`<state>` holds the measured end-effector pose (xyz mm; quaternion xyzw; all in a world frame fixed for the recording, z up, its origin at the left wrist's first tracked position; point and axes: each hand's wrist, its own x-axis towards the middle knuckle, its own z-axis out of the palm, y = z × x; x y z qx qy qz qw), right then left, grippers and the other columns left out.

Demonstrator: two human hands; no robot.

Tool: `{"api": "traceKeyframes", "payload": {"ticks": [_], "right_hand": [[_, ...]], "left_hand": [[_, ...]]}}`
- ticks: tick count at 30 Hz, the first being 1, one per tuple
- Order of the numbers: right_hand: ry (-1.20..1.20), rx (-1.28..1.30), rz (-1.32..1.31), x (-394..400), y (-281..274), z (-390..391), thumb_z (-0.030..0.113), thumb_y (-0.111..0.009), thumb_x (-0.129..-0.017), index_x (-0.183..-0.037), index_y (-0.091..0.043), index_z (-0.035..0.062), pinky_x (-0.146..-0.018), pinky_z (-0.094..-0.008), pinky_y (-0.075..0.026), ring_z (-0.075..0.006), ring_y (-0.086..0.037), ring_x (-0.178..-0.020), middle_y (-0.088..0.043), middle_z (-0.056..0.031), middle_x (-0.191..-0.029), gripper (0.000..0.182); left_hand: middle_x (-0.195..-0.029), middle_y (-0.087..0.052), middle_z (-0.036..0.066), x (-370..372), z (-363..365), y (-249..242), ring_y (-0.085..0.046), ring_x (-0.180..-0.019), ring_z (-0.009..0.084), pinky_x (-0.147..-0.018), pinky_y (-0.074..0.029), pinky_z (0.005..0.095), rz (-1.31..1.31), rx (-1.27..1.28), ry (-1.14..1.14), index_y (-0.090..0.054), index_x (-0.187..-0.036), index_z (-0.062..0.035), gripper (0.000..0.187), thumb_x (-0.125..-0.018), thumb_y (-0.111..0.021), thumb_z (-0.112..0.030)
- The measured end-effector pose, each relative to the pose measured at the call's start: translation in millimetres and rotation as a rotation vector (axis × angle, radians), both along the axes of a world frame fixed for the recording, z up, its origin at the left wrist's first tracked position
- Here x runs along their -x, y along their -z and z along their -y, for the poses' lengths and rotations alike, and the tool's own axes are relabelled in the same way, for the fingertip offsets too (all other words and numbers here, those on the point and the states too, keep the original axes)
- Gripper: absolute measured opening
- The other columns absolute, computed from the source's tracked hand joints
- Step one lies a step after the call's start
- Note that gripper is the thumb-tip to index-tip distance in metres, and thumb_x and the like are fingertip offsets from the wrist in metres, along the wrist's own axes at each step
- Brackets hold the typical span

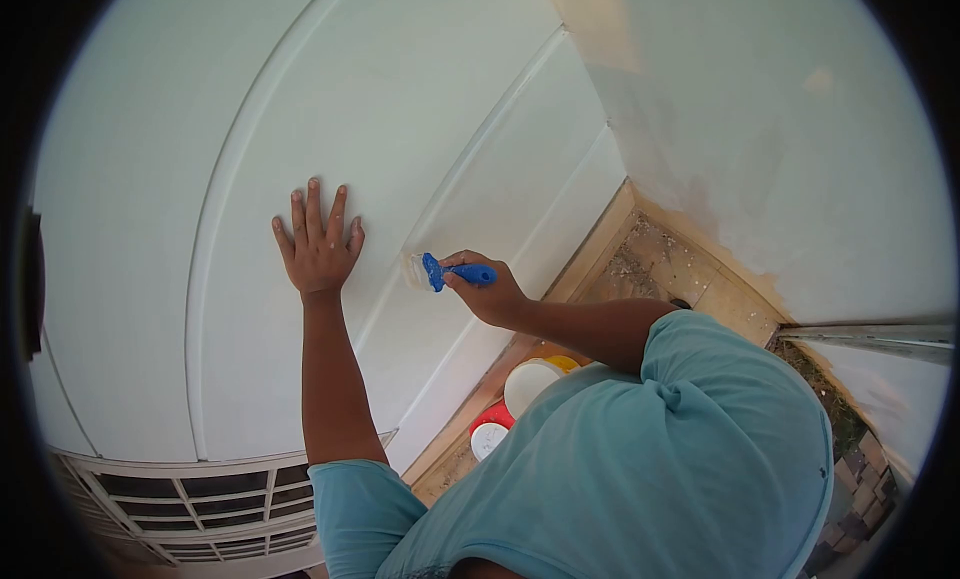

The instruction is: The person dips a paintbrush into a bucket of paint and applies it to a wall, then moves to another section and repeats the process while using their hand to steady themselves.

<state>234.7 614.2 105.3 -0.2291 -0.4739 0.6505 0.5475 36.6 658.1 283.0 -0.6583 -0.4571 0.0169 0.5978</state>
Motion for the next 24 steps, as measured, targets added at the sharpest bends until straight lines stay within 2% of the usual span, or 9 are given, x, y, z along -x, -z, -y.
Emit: {"api": "traceKeyframes", "payload": {"ticks": [4,6,10,13,17,19,20,22,24], "right_hand": [[-0.103,0.256,-0.117,-6.4,-0.9,-14.2,0.012,-0.062,-0.093,-0.111,-0.061,0.0050,-0.073,-0.0244,-0.052,-0.0118,-0.065,-0.086,-0.065,-0.0059,-0.100,0.020],[-0.045,0.414,-0.138,-14.6,-3.7,-33.8,0.013,-0.060,-0.093,-0.110,-0.061,0.0063,-0.072,-0.0270,-0.054,-0.0161,-0.068,-0.085,-0.066,-0.0064,-0.100,0.018],[0.116,0.497,-0.164,-46.5,-9.1,-74.7,0.015,-0.060,-0.092,-0.107,-0.060,0.0036,-0.071,-0.0288,-0.056,-0.0195,-0.070,-0.082,-0.067,-0.0103,-0.095,0.019],[0.234,0.522,-0.183,-75.8,-14.1,-107.5,0.018,-0.059,-0.093,-0.110,-0.058,0.0040,-0.075,-0.0336,-0.057,-0.0231,-0.070,-0.083,-0.067,-0.0118,-0.096,0.022],[0.390,0.501,-0.248,-111.0,-23.6,-143.4,0.018,-0.059,-0.093,-0.111,-0.058,0.0034,-0.075,-0.0338,-0.056,-0.0229,-0.069,-0.083,-0.067,-0.0119,-0.095,0.023],[0.600,0.474,-0.340,-125.3,-30.3,-155.3,0.014,-0.057,-0.093,-0.111,-0.057,0.0030,-0.069,-0.0315,-0.055,-0.0208,-0.069,-0.079,-0.067,-0.0116,-0.094,0.021],[0.604,0.473,-0.340,-130.3,-29.8,-163.3,0.014,-0.057,-0.093,-0.111,-0.057,0.0030,-0.069,-0.0315,-0.055,-0.0208,-0.069,-0.079,-0.067,-0.0116,-0.094,0.021],[0.783,0.394,-0.381,-138.7,-28.6,-179.0,0.017,-0.056,-0.095,-0.118,-0.053,0.0033,-0.075,-0.0350,-0.055,-0.0246,-0.068,-0.089,-0.064,-0.0146,-0.104,0.027],[0.805,0.363,-0.366,-140.1,-22.5,-191.2,0.017,-0.055,-0.096,-0.120,-0.052,0.0035,-0.074,-0.0338,-0.055,-0.0245,-0.068,-0.089,-0.063,-0.0153,-0.107,0.028]], "left_hand": [[-0.143,-0.048,-0.001,0.5,0.1,0.2,-0.045,-0.132,0.0204,-0.115,-0.019,0.0498,0.004,-0.001,0.005,-0.054,-0.132,-0.0369,0.048,-0.085,-0.057,-0.048],[-0.144,-0.048,-0.001,-0.8,0.1,-0.8,-0.045,-0.132,0.0204,-0.115,-0.019,0.0500,0.000,-0.001,-0.003,-0.054,-0.132,-0.0368,0.048,-0.085,-0.057,-0.048],[-0.144,-0.048,-0.001,-1.6,1.1,-1.1,-0.045,-0.132,0.0203,-0.116,-0.019,0.0500,-0.001,0.016,-0.026,-0.054,-0.132,-0.0368,0.049,-0.085,-0.057,-0.049],[-0.143,-0.048,-0.001,-0.5,0.4,-0.1,-0.045,-0.132,0.0203,-0.116,-0.018,0.0500,0.004,0.007,-0.015,-0.054,-0.131,-0.0368,0.048,-0.085,-0.057,-0.049],[-0.144,-0.048,-0.001,-0.5,-1.0,0.3,-0.045,-0.132,0.0203,-0.116,-0.018,0.0500,0.008,-0.005,0.001,-0.054,-0.131,-0.0368,0.047,-0.085,-0.057,-0.049],[-0.144,-0.048,-0.001,-0.9,0.1,0.3,-0.045,-0.132,0.0203,-0.116,-0.019,0.0499,0.000,0.002,-0.020,-0.055,-0.131,-0.0369,0.046,-0.086,-0.056,-0.049],[-0.144,-0.048,-0.001,-0.9,-0.1,0.3,-0.045,-0.132,0.0203,-0.116,-0.019,0.0499,0.001,0.001,-0.016,-0.055,-0.131,-0.0369,0.046,-0.086,-0.056,-0.049],[-0.144,-0.048,-0.001,-1.2,-0.5,0.6,-0.045,-0.132,0.0203,-0.116,-0.019,0.0497,-0.006,-0.012,-0.021,-0.055,-0.130,-0.0370,0.046,-0.086,-0.056,-0.050],[-0.144,-0.048,-0.001,-0.7,-0.1,1.6,-0.045,-0.132,0.0203,-0.116,-0.019,0.0498,-0.004,-0.004,-0.022,-0.055,-0.130,-0.0370,0.046,-0.086,-0.056,-0.050]]}}
